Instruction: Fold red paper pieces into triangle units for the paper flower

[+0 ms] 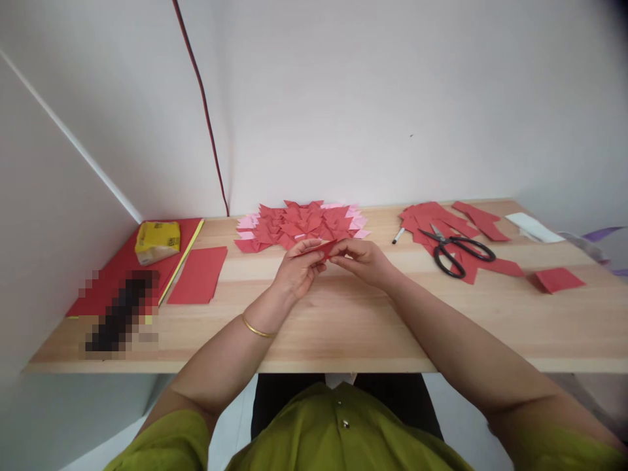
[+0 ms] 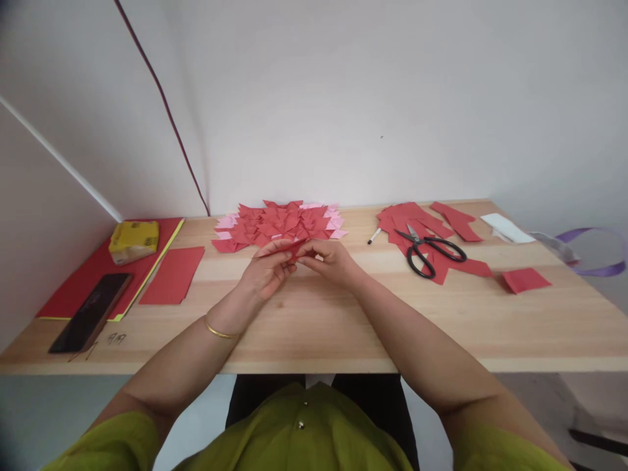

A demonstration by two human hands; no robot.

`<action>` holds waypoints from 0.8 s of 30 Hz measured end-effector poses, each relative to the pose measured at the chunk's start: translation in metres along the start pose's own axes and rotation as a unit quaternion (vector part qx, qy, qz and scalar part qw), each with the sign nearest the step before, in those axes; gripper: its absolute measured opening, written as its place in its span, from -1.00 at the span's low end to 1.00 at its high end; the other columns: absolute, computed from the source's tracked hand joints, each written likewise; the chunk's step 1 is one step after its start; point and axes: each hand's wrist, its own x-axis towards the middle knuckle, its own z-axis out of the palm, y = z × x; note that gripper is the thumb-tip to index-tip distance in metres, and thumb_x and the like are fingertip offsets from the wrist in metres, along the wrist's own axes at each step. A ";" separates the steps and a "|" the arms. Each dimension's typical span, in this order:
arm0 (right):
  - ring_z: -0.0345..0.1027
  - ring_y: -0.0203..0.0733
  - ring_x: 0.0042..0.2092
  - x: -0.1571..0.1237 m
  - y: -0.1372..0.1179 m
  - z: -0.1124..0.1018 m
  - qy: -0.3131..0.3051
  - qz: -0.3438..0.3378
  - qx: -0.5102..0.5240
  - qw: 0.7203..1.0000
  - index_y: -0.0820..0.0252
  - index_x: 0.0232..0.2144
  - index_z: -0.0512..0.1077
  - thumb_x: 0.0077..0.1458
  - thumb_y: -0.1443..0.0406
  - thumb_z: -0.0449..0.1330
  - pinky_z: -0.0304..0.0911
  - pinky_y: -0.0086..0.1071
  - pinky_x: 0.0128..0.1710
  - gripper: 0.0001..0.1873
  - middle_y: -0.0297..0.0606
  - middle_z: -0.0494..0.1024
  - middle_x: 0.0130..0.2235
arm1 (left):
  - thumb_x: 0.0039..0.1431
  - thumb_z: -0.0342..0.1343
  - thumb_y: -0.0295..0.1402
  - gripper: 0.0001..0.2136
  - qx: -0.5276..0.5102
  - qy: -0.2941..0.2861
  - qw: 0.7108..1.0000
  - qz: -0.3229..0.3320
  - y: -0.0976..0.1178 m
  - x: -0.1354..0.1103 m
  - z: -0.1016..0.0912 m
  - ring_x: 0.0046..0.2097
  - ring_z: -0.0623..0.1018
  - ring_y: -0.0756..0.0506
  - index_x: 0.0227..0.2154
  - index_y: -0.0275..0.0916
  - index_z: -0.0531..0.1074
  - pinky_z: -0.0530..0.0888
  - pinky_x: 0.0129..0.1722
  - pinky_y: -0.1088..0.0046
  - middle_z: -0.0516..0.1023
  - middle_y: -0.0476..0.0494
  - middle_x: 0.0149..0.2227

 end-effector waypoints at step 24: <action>0.32 -0.29 -0.39 0.001 -0.009 0.011 0.019 0.126 0.139 0.982 0.18 -0.39 0.37 0.01 0.23 0.22 0.25 -0.37 -0.37 -0.85 -0.33 0.46 -0.42 | -0.30 0.26 -0.58 -0.65 0.007 -0.008 1.000 -0.011 -0.001 -0.003 0.002 -0.44 0.49 0.02 -0.34 -0.26 0.40 0.38 -0.36 0.44 0.51 0.00 -0.49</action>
